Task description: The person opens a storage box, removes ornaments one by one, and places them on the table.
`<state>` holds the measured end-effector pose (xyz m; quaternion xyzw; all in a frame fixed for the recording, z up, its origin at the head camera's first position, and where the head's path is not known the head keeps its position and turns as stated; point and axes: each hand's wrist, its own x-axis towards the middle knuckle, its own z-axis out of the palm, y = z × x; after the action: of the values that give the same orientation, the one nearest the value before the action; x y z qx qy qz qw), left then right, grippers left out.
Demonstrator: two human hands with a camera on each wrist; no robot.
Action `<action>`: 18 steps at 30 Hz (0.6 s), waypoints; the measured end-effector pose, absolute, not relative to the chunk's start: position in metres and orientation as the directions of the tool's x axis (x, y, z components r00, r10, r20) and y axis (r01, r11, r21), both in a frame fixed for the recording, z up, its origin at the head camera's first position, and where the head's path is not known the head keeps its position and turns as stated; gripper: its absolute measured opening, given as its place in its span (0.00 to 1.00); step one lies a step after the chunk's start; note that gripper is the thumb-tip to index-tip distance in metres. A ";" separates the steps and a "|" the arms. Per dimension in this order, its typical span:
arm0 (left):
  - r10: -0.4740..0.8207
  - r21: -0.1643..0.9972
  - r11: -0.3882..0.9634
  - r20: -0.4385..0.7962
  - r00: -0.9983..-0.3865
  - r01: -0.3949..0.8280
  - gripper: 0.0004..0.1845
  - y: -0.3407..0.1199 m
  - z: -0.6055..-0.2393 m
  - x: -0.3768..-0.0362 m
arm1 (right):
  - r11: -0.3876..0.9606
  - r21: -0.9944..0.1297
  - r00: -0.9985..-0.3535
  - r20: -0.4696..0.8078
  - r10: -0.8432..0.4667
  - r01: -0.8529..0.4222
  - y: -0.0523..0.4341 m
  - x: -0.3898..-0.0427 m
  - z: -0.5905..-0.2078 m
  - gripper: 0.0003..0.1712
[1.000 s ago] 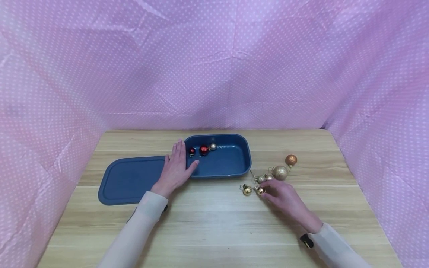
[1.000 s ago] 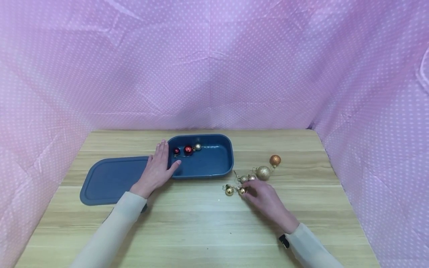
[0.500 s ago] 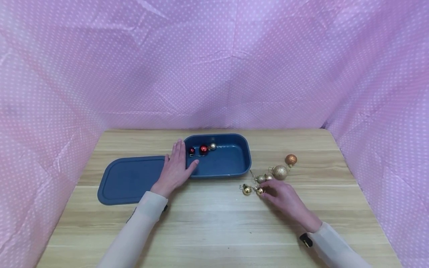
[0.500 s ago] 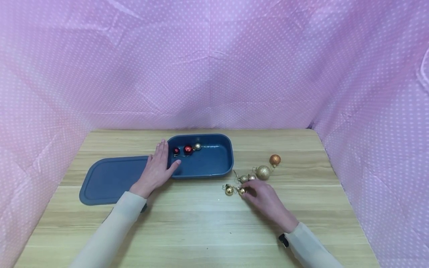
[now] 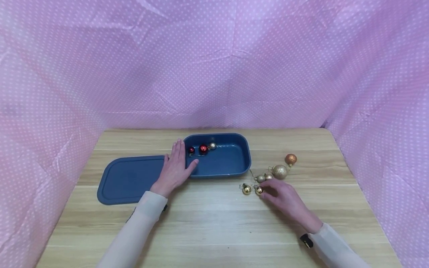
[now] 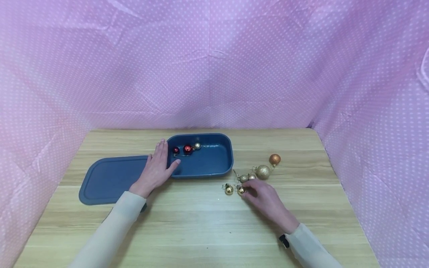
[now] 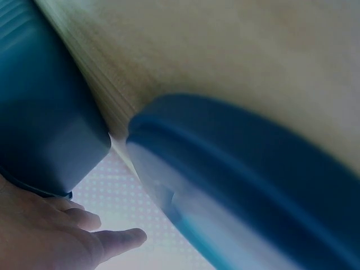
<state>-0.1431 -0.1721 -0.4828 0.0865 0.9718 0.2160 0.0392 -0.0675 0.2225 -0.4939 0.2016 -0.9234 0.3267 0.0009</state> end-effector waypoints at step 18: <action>0.183 0.412 0.900 -0.056 -0.982 0.144 0.54 -0.171 -0.480 -0.142 | 0.651 -0.615 -0.894 0.355 -0.274 -0.444 0.201 -0.076 -0.459 0.17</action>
<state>-0.1418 -0.1708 -0.4798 0.0839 0.9735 0.2077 0.0464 -0.0761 0.2010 -0.4590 0.1992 -0.9012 0.3670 0.1156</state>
